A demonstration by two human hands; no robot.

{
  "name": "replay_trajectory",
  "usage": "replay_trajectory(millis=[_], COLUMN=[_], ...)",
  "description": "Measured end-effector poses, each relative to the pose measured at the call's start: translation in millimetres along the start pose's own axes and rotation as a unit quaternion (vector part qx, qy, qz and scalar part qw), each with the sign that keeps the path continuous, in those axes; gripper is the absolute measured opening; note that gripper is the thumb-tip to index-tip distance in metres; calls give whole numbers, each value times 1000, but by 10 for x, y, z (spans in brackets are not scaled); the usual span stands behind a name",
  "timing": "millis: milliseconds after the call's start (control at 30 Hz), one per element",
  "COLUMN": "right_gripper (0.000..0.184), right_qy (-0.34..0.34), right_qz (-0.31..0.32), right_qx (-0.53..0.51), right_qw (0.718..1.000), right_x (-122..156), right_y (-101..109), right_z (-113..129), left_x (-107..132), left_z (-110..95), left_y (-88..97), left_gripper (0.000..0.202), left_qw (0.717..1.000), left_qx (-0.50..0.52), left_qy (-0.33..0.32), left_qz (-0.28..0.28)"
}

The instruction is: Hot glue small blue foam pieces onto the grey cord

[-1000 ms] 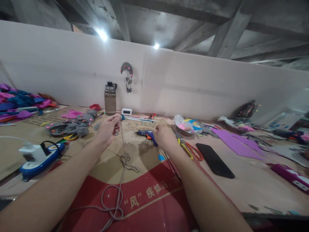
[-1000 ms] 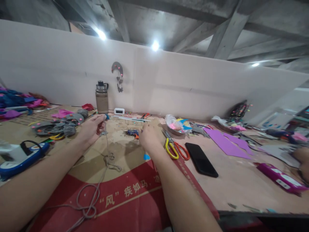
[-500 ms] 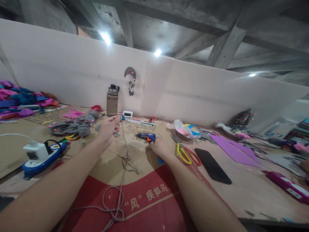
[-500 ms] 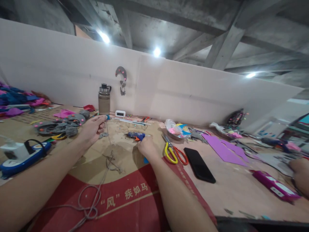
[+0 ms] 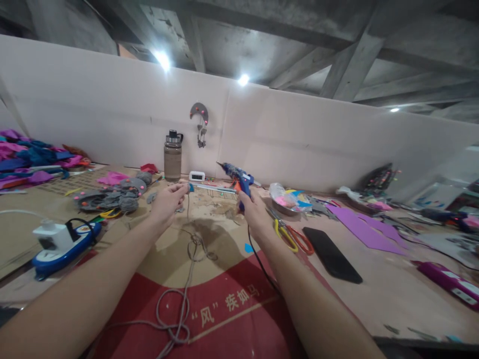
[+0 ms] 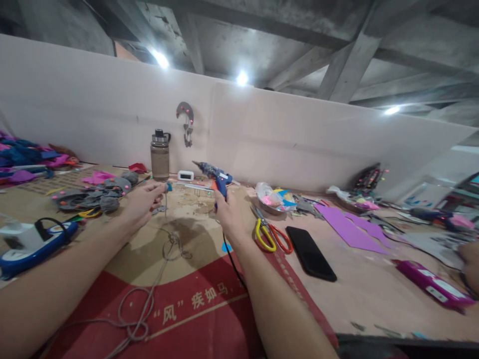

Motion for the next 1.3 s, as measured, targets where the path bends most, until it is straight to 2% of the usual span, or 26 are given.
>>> replay_trajectory(millis=[100, 233, 400, 600, 833, 1300], right_gripper=[24, 35, 36, 40, 37, 31], right_qy=[-55, -66, -11, 45, 140, 153], right_qz=[44, 116, 131, 133, 92, 111], right_qx=[-96, -179, -116, -89, -10, 54], right_qw=[993, 975, 985, 986, 986, 980], right_x=[98, 209, 251, 271, 282, 350], right_y=[-62, -131, -152, -175, -129, -104], right_z=[114, 250, 226, 182, 271, 383], left_x=[19, 38, 52, 53, 59, 72], left_z=[3, -24, -37, -39, -36, -28], left_y=[-19, -29, -30, -41, -46, -70], left_gripper=[29, 30, 30, 29, 29, 28], left_qw=[1000, 1000, 999, 999, 999, 999], left_qx=[-10, -19, -30, -32, -27, -29], left_qy=[1, -6, -9, -9, 3, -5], left_qz=[8, 8, 8, 15, 23, 30])
Point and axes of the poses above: each hand's wrist, its own x-axis away from the middle knuckle, its own y-axis out of the back of the hand, z = x × y, the point moved 3 cm from there along -x, towards the middle knuckle, and after that the axes turned 12 degrees about -z, right-handed, at the moved point
